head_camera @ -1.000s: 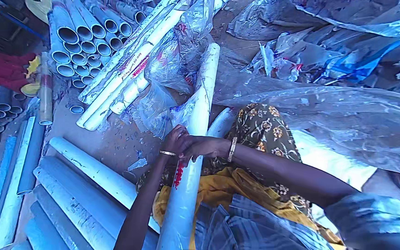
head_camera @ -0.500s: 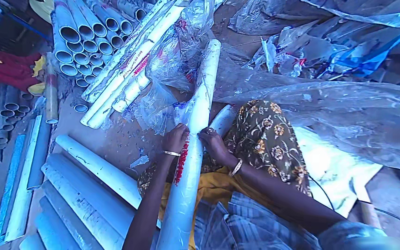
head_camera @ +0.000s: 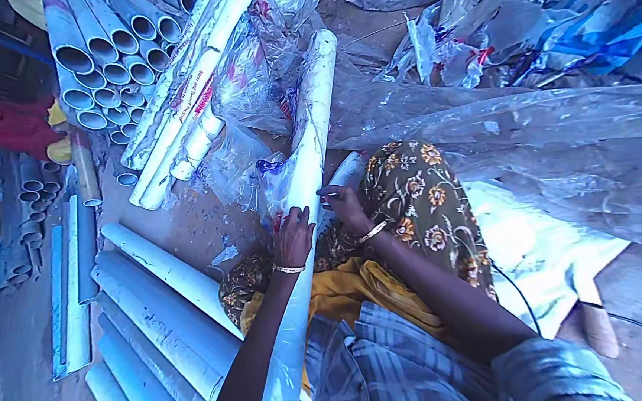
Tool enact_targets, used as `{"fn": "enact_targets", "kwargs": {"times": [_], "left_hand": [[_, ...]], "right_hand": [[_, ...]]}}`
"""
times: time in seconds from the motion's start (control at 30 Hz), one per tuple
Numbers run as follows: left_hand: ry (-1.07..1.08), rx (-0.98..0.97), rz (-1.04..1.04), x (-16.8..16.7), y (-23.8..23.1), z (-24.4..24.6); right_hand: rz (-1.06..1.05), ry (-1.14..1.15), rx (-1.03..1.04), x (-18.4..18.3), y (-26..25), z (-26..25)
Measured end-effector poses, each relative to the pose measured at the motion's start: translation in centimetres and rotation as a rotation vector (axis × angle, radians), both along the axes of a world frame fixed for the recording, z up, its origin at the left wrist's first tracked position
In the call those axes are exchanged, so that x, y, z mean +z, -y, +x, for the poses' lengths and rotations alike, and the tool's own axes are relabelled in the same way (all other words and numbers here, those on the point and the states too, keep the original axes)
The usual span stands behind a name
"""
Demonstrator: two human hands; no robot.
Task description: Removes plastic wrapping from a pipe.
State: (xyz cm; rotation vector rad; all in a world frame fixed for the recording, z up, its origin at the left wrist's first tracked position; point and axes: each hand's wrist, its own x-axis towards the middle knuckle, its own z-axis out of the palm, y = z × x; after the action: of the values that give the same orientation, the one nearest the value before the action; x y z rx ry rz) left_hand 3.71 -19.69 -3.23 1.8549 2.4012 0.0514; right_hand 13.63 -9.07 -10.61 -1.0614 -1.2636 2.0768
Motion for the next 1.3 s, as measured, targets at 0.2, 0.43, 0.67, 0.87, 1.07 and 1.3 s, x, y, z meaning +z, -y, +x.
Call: {"fn": "enact_targets", "kwargs": {"times": [0.2,0.43,0.67,0.87,1.07,1.3], "left_hand": [[0.016,0.014,0.001,1.0,-0.3,-2.4],[0.113,0.058,-0.017,1.7,0.0,-7.2],[-0.233,-0.208,0.038,1.3,-0.7,-6.4],[-0.195,0.197,-0.729,5.6,-5.1,-2.8],[0.836,0.032,-0.770,10.9,-4.0,-8.5],[0.025,-0.587,-0.385,5.9,-2.4,-10.6]], "right_hand": [[-0.478,-0.040,-0.027,2.2,0.3,-2.2],[-0.578,-0.204,-0.042,-1.0,-0.1,-8.8],[-0.507,-0.178,-0.062,-1.3,0.2,-9.2],[-0.469,-0.196,-0.047,-1.7,-0.1,-9.2],[-0.452,-0.213,-0.010,-2.6,-0.2,-9.3],[-0.426,-0.253,-0.052,-2.5,0.5,-9.5]]}}
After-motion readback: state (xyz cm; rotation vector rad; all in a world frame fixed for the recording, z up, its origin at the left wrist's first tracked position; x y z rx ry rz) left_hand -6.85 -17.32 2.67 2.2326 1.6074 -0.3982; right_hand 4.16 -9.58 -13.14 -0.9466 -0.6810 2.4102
